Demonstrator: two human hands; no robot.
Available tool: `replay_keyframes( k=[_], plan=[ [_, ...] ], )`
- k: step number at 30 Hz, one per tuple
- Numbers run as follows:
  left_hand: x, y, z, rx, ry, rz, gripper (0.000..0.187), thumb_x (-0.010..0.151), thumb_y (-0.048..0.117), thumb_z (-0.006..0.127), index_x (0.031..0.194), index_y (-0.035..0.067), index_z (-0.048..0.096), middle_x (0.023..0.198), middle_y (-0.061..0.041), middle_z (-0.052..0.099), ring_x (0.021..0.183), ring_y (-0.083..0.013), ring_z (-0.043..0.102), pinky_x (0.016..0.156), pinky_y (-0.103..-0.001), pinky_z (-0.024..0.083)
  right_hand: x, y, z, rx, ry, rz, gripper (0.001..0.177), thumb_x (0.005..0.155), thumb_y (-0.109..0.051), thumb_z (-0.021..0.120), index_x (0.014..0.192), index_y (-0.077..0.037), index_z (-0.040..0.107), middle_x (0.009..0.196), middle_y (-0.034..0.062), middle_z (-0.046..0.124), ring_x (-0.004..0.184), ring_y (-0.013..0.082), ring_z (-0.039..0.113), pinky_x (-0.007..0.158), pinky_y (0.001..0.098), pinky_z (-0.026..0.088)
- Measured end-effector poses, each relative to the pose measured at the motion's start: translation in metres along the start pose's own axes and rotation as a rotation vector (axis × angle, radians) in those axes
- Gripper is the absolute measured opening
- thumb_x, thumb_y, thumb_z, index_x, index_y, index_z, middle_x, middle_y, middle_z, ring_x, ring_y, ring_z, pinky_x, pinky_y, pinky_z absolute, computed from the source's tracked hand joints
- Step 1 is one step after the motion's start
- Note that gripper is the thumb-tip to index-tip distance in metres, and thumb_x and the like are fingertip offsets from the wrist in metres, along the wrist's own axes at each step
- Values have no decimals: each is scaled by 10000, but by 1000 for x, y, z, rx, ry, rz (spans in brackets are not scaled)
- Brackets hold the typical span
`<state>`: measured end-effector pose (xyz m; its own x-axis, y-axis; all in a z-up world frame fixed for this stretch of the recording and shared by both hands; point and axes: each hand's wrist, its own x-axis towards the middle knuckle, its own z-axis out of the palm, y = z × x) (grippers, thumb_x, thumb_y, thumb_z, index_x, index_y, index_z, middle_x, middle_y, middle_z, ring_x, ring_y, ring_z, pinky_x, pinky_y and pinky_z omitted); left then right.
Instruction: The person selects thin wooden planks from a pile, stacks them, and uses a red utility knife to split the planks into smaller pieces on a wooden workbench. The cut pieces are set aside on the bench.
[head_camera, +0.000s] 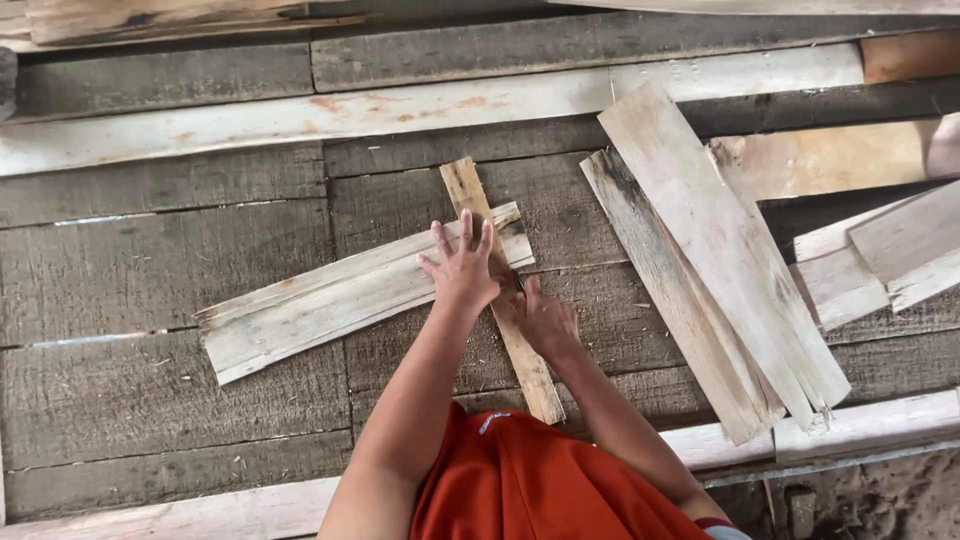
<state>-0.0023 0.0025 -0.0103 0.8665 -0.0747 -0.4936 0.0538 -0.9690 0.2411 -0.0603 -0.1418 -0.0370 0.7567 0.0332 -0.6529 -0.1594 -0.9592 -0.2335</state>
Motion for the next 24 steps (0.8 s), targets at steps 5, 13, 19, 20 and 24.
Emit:
replay_keyframes(
  k=[5, 13, 19, 20, 24],
  plan=[
    [1, 1, 0, 9, -6, -11, 942, 837, 357, 754, 1627, 250, 251, 1722, -72, 50, 1502, -557, -11, 1028, -857, 227, 3, -4, -2, -6, -21, 30, 349, 1041, -475, 228, 1213, -219, 393, 1016, 212, 730, 1081, 461, 692, 964, 575, 494],
    [-1, 3, -9, 5, -22, -22, 915, 849, 344, 736, 1624, 251, 258, 1723, -66, 50, 1502, -555, -10, 1039, -848, 230, -11, -29, -16, -10, -42, 94, 475, 1070, -481, 124, 1362, -205, 377, 1169, 223, 692, 1233, 427, 624, 1087, 550, 404],
    [-1, 2, -7, 27, -12, -9, 947, 833, 342, 761, 1625, 258, 249, 1723, -75, 41, 1501, -566, -18, 1029, -848, 245, 14, 13, 8, 254, -21, -48, 567, 1022, -617, 207, 1281, -191, 477, 1065, 277, 701, 1114, 510, 654, 983, 621, 460],
    [-1, 2, -8, 10, 2, -5, 942, 828, 328, 762, 1622, 254, 260, 1721, -82, 51, 1497, -566, -16, 1032, -852, 235, 15, 11, 7, 185, -4, -56, 512, 1019, -587, 218, 1234, -192, 462, 1031, 272, 700, 1085, 505, 665, 955, 611, 474],
    [0, 0, 3, -12, 24, -3, 923, 831, 322, 758, 1616, 247, 277, 1720, -92, 56, 1493, -574, -8, 1025, -867, 225, 10, 8, 9, 121, 67, -57, 423, 1020, -528, 238, 1153, -181, 439, 951, 300, 702, 1013, 513, 689, 920, 602, 495]
  ],
)
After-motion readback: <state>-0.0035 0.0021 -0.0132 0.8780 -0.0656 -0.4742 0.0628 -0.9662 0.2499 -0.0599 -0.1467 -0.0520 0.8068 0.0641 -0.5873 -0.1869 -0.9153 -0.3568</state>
